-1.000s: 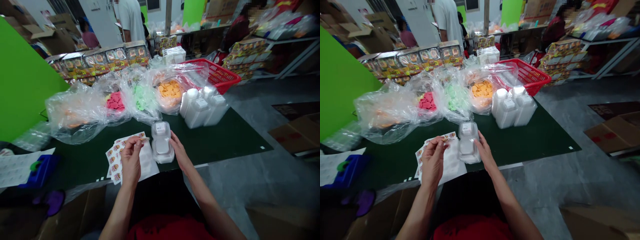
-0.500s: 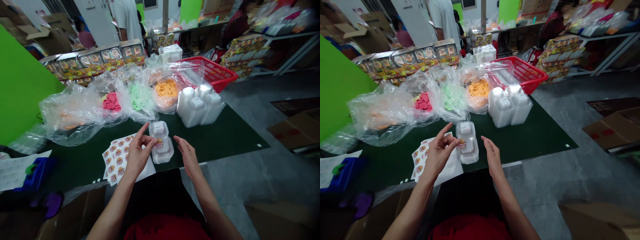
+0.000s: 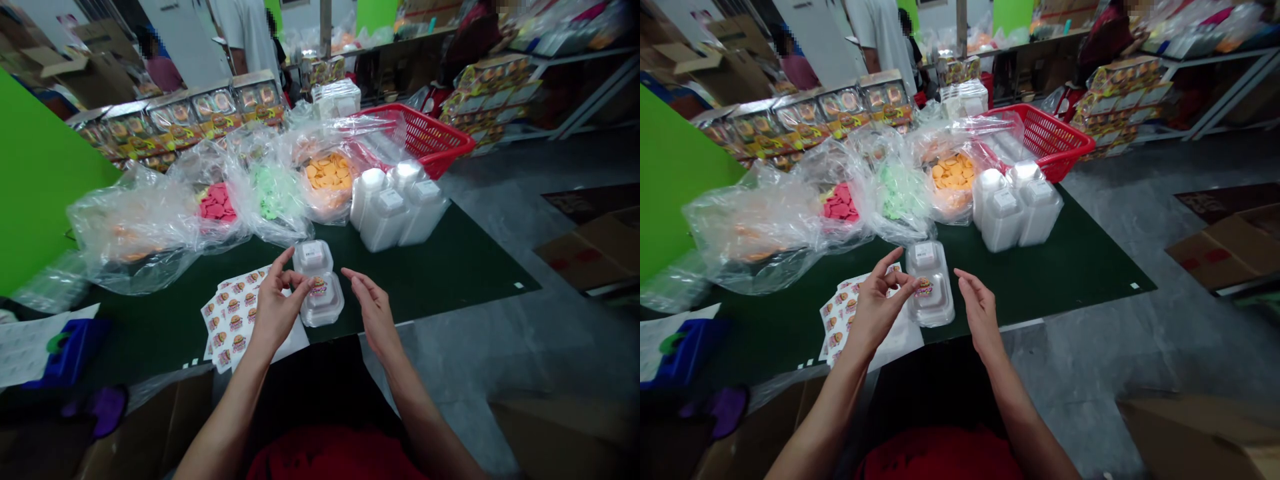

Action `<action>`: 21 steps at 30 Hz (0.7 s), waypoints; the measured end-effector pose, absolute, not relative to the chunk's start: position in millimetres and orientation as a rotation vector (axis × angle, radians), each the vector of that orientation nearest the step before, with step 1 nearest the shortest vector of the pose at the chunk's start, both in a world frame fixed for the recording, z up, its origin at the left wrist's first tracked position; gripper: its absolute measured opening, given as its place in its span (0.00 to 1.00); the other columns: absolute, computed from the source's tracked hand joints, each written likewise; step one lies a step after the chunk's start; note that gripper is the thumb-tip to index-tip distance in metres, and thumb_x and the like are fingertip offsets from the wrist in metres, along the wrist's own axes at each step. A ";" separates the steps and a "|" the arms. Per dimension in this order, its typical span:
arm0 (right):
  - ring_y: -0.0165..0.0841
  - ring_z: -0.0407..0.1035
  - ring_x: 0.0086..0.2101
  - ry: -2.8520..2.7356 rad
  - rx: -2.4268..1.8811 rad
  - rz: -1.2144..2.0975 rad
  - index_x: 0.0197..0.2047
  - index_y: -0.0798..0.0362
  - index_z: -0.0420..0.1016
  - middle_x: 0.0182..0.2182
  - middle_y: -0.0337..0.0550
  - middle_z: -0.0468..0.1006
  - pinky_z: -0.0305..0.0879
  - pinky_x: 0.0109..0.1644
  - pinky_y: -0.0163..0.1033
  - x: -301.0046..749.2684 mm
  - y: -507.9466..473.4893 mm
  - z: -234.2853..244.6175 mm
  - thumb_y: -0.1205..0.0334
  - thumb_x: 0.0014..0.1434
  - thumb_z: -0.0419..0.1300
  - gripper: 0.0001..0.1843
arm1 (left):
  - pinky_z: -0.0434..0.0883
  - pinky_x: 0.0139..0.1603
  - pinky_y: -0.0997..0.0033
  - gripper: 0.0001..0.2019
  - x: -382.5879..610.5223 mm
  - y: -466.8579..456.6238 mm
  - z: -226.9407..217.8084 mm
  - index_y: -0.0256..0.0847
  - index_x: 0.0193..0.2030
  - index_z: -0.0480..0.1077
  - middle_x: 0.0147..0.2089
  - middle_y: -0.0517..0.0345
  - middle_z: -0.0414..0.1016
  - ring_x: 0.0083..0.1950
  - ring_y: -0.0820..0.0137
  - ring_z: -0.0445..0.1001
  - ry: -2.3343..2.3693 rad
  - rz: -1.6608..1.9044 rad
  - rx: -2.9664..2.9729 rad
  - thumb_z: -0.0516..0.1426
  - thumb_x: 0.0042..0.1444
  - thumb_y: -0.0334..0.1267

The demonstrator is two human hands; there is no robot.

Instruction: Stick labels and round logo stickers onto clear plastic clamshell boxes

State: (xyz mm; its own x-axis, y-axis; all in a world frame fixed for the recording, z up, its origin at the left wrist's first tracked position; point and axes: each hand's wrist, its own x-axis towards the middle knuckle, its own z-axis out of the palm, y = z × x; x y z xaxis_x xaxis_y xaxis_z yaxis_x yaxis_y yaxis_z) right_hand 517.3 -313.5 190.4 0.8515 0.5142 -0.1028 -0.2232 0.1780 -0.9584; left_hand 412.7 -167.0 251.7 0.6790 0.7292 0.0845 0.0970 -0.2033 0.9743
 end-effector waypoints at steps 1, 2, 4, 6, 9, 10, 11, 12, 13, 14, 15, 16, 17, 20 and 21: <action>0.46 0.72 0.62 -0.272 -1.293 0.527 0.53 0.47 0.85 0.58 0.47 0.83 0.60 0.71 0.55 517.2 -312.8 191.1 0.42 0.66 0.64 0.22 | 0.72 0.42 0.68 0.38 412.9 -167.2 251.5 0.40 0.72 0.65 0.31 0.62 0.80 0.34 0.69 0.77 0.676 0.654 1.711 0.70 0.56 0.39; 0.46 0.72 0.62 -0.279 -1.292 0.524 0.54 0.47 0.85 0.58 0.47 0.84 0.61 0.71 0.55 517.0 -311.6 191.7 0.42 0.66 0.63 0.22 | 0.72 0.43 0.67 0.37 413.1 -167.4 251.3 0.40 0.72 0.65 0.31 0.63 0.80 0.34 0.69 0.77 0.681 0.651 1.724 0.69 0.56 0.39; 0.46 0.72 0.61 -0.306 -1.291 0.510 0.55 0.47 0.84 0.58 0.48 0.83 0.61 0.71 0.56 516.3 -307.5 192.5 0.42 0.66 0.64 0.22 | 0.73 0.45 0.66 0.36 413.3 -168.3 250.7 0.40 0.72 0.65 0.31 0.64 0.79 0.34 0.69 0.76 0.688 0.649 1.754 0.69 0.57 0.39; 0.46 0.72 0.62 -0.362 -1.309 0.477 0.56 0.48 0.83 0.59 0.48 0.82 0.60 0.72 0.57 515.1 -301.5 192.8 0.44 0.63 0.68 0.23 | 0.73 0.46 0.66 0.35 413.3 -169.6 249.8 0.41 0.71 0.66 0.31 0.64 0.79 0.34 0.70 0.76 0.690 0.655 1.785 0.68 0.58 0.38; 0.46 0.69 0.64 -0.486 -1.377 0.414 0.57 0.46 0.82 0.61 0.48 0.78 0.58 0.73 0.55 512.8 -292.1 192.0 0.49 0.57 0.74 0.26 | 0.73 0.48 0.65 0.33 412.4 -173.5 247.4 0.40 0.71 0.66 0.32 0.64 0.79 0.35 0.69 0.77 0.698 0.679 1.829 0.67 0.60 0.38; 0.46 0.68 0.65 -0.514 -1.398 0.399 0.59 0.45 0.81 0.62 0.48 0.77 0.58 0.73 0.54 511.9 -289.7 191.3 0.51 0.57 0.74 0.27 | 0.73 0.49 0.65 0.32 411.6 -175.4 246.1 0.41 0.70 0.66 0.32 0.63 0.79 0.36 0.68 0.77 0.703 0.698 1.851 0.66 0.60 0.38; 0.46 0.67 0.65 -0.532 -1.411 0.392 0.60 0.45 0.80 0.63 0.48 0.76 0.58 0.73 0.54 511.1 -287.7 190.5 0.52 0.57 0.74 0.28 | 0.73 0.50 0.64 0.31 410.6 -177.7 244.5 0.42 0.70 0.66 0.33 0.63 0.79 0.37 0.68 0.78 0.706 0.719 1.883 0.66 0.61 0.38; 0.46 0.67 0.66 -0.542 -1.417 0.391 0.62 0.44 0.79 0.64 0.48 0.74 0.58 0.73 0.54 510.3 -286.3 189.6 0.53 0.57 0.73 0.29 | 0.73 0.51 0.64 0.29 409.4 -180.2 242.7 0.43 0.69 0.68 0.34 0.62 0.80 0.38 0.67 0.78 0.709 0.743 1.927 0.66 0.62 0.38; 0.45 0.66 0.66 -0.546 -1.416 0.393 0.63 0.44 0.77 0.65 0.48 0.73 0.58 0.74 0.54 509.6 -285.4 188.6 0.53 0.58 0.73 0.30 | 0.73 0.52 0.63 0.26 408.1 -182.7 240.6 0.44 0.67 0.70 0.35 0.61 0.80 0.40 0.66 0.78 0.710 0.770 1.983 0.65 0.63 0.38; 0.45 0.66 0.66 -0.548 -1.414 0.397 0.64 0.44 0.76 0.65 0.48 0.73 0.58 0.74 0.54 509.0 -284.8 187.6 0.54 0.59 0.72 0.31 | 0.73 0.53 0.62 0.23 406.8 -185.1 238.4 0.44 0.65 0.71 0.37 0.60 0.80 0.42 0.66 0.77 0.708 0.796 2.044 0.65 0.64 0.38; 0.45 0.66 0.67 -0.550 -1.409 0.401 0.65 0.44 0.75 0.65 0.48 0.73 0.57 0.74 0.55 508.6 -284.5 186.7 0.54 0.59 0.72 0.31 | 0.73 0.54 0.62 0.20 405.6 -186.9 236.0 0.45 0.63 0.73 0.38 0.59 0.80 0.44 0.65 0.77 0.704 0.823 2.104 0.64 0.65 0.38; 0.45 0.66 0.67 -0.552 -1.405 0.406 0.65 0.44 0.75 0.66 0.49 0.72 0.58 0.74 0.55 508.1 -284.4 186.0 0.54 0.59 0.72 0.31 | 0.73 0.55 0.61 0.18 404.6 -188.1 233.7 0.46 0.61 0.75 0.40 0.57 0.80 0.46 0.64 0.76 0.703 0.857 2.156 0.63 0.66 0.38; 0.45 0.66 0.67 -0.550 -1.400 0.412 0.65 0.45 0.75 0.66 0.49 0.72 0.58 0.74 0.55 507.7 -284.4 185.4 0.54 0.59 0.71 0.31 | 0.73 0.55 0.60 0.17 403.7 -188.5 231.4 0.46 0.61 0.75 0.44 0.55 0.79 0.49 0.63 0.76 0.711 0.899 2.191 0.63 0.66 0.39; 0.45 0.66 0.67 -0.536 -1.403 0.442 0.66 0.45 0.74 0.66 0.50 0.73 0.58 0.74 0.56 506.3 -284.4 183.7 0.54 0.58 0.72 0.33 | 0.74 0.58 0.56 0.25 401.0 -185.6 224.5 0.47 0.65 0.71 0.64 0.45 0.70 0.61 0.56 0.72 0.796 0.998 2.180 0.67 0.62 0.43; 0.46 0.66 0.67 -0.537 -1.413 0.446 0.66 0.46 0.74 0.66 0.51 0.73 0.58 0.74 0.56 505.8 -284.4 183.1 0.53 0.58 0.72 0.34 | 0.74 0.59 0.54 0.29 399.7 -184.2 222.0 0.48 0.67 0.69 0.69 0.43 0.64 0.64 0.54 0.71 0.824 1.008 2.150 0.68 0.61 0.45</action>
